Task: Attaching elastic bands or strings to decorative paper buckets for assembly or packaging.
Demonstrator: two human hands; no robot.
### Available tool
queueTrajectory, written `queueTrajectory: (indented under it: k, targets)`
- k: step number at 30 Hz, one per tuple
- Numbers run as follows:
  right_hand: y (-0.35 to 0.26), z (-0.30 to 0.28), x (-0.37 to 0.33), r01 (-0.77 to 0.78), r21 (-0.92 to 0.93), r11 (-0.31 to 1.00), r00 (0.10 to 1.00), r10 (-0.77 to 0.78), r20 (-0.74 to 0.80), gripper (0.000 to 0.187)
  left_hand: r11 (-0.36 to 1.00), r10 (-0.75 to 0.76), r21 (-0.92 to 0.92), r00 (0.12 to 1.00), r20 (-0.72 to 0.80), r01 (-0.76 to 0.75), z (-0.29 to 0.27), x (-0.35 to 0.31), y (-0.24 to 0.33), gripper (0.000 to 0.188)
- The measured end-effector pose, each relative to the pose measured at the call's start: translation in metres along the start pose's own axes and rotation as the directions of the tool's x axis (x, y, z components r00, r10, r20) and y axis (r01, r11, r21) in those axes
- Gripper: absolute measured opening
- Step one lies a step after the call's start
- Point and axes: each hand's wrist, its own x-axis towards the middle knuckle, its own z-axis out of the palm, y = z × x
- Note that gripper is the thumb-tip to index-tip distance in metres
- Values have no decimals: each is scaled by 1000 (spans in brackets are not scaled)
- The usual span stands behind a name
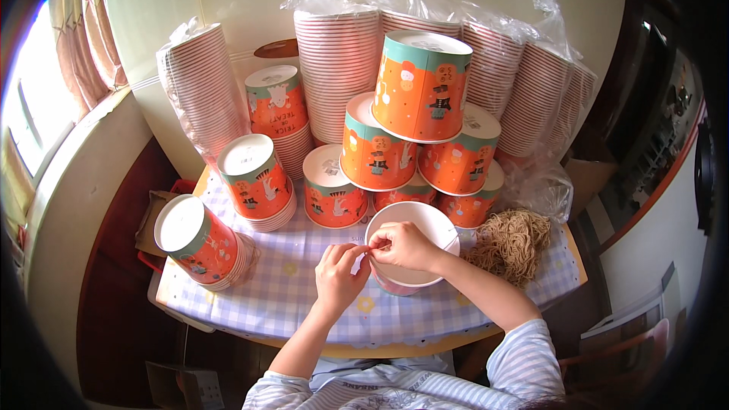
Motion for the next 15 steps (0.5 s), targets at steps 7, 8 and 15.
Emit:
queueTrajectory:
  k: [7,8,15]
  targets:
    - [0,0,-1,11,-3,1000,1000,-11,2,13,957,-219,-173,972,90,232,0,0,-1,13]
    - [-1,-1,-1,8,2,1000,1000,-8,4,12,938,-273,-185,954,120,292,0,0,-1,12]
    - [-2,1,-1,29,-9,1000,999,-29,-11,11,871,-369,-283,915,164,402,1,0,-4,10]
